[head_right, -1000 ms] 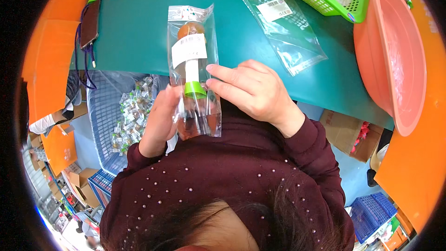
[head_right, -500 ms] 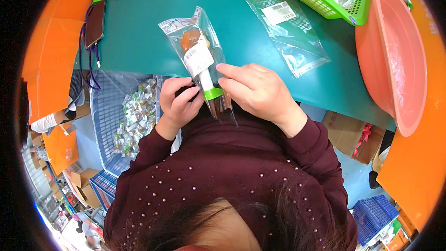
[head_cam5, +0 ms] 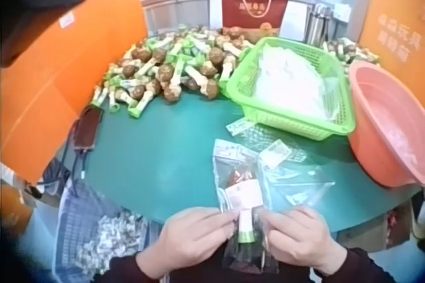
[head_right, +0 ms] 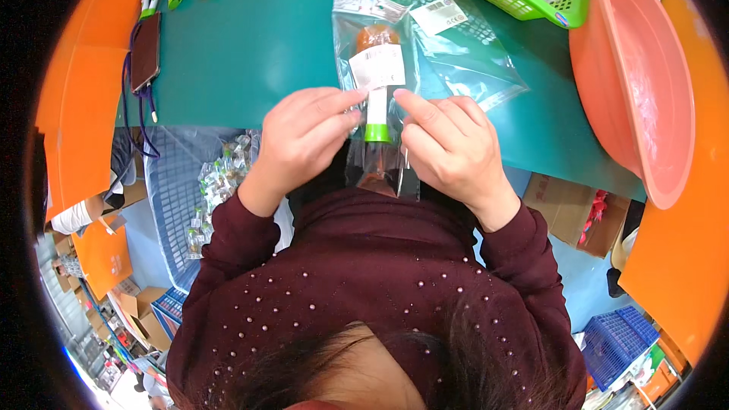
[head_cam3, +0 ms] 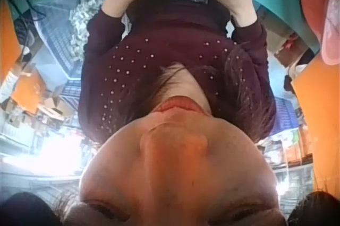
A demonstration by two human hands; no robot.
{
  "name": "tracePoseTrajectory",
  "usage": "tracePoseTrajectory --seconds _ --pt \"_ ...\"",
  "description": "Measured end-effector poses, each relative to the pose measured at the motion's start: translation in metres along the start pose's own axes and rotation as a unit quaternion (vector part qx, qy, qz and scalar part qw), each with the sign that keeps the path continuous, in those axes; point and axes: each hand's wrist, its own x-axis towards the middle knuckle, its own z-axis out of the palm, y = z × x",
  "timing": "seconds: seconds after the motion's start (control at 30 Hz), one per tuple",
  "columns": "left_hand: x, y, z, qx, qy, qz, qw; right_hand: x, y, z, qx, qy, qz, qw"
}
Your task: The recorder is packaging small brown and green toy components into clear plastic bags at a workstation.
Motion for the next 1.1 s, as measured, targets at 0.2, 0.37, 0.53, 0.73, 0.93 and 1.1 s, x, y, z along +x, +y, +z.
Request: tracePoseTrajectory --seconds 0.2,0.37,0.53,0.73,0.93,1.1 --pt "0.015 -0.004 0.002 0.075 -0.059 0.065 0.993 -0.02 0.02 -0.009 0.01 -0.011 0.001 1.0" --pt "0.014 0.0 0.017 0.088 0.007 0.192 0.977 -0.03 0.027 -0.008 0.027 0.019 -0.011 0.999" --pt "0.014 -0.005 0.034 0.041 0.022 0.206 0.977 -0.032 0.033 -0.009 0.027 0.009 -0.03 0.999" --pt "0.019 -0.004 0.028 -0.027 -0.01 0.17 0.985 -0.033 0.034 -0.008 0.064 0.009 0.007 0.998" --pt "0.017 0.002 0.026 0.023 -0.009 0.179 0.983 -0.038 0.037 -0.01 0.088 0.001 -0.022 0.996" --pt "0.004 0.004 0.034 0.047 0.013 0.206 0.977 -0.045 0.034 -0.008 0.096 -0.012 -0.044 0.994"
